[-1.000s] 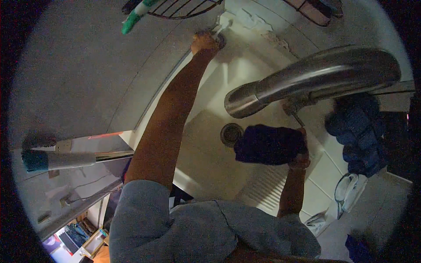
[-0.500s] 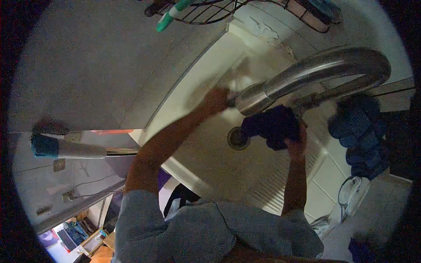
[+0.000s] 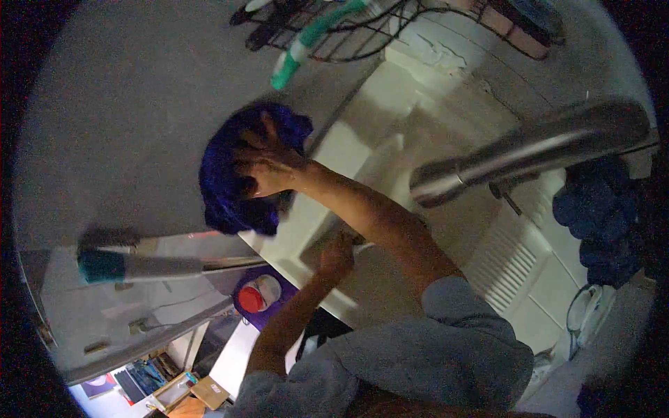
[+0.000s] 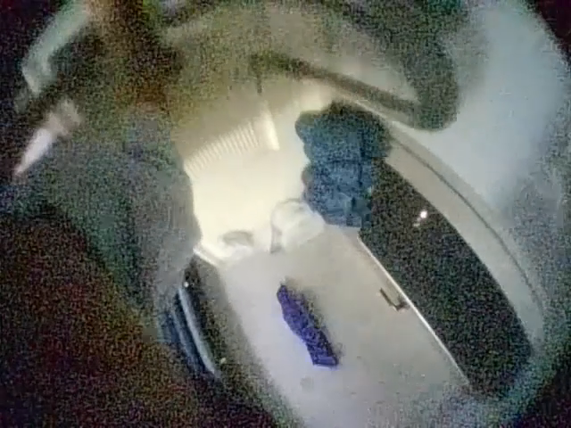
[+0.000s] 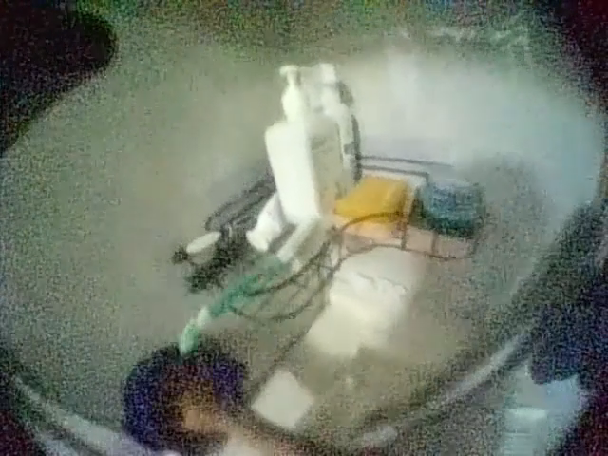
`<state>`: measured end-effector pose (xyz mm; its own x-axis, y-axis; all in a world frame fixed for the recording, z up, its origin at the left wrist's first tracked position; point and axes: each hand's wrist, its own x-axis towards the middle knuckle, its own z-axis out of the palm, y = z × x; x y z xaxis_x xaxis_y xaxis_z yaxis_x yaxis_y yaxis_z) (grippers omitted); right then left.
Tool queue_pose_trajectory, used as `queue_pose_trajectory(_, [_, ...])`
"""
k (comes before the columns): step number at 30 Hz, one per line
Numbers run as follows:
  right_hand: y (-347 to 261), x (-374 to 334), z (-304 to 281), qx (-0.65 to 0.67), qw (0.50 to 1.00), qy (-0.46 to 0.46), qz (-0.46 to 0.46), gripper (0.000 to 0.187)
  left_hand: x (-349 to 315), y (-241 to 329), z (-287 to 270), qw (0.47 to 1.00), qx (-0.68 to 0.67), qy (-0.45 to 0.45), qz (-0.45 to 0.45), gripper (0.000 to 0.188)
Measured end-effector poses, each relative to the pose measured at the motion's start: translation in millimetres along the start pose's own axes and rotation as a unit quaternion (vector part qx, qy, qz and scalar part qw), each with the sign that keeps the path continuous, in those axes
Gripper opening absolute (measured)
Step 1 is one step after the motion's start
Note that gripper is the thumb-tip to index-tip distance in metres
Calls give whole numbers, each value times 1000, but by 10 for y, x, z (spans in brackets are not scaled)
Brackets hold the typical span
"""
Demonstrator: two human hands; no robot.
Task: The person washes a dark cloth in a sink by scrubbing, rinsing, and wringing it out, then washes a light cloth by applying soap to it, scrubbing, rinsing it under running water, and wringing it out.
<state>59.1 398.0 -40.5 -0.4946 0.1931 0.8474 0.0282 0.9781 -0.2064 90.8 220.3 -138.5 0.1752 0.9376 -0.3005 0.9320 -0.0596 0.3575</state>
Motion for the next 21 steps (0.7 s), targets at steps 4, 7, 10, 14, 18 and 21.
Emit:
queue_pose_trajectory(4, [468, 125, -123, 23, 990, 78, 119, 61, -89, -119, 228, 996, 48, 49, -50, 28])
queue_pose_trajectory(7, [1443, -282, -321, -6, 968, -19, 251, 38, 44, -8, 82, 997, -50, 0, -57, 26])
queue_pose_trajectory(10, [2228, -685, -628, 6, 867, -174, 468, 34, 116, -12, 166, 999, -4, -12, -39, 25])
queue_pose_trajectory(14, [1368, -490, -173, 19, 955, -194, 225, 40, 9, -209, 80, 996, -18, 4, -84, 24])
queue_pose_trajectory(18, [-146, -565, -63, 210, 935, -259, -120, 47, 145, -216, 469, 1000, 30, -6, -2, 28])
queue_pose_trajectory(21, [-473, -1064, 502, 305, 919, -245, -47, 29, 51, -284, 794, 997, 42, 60, -28, 37])
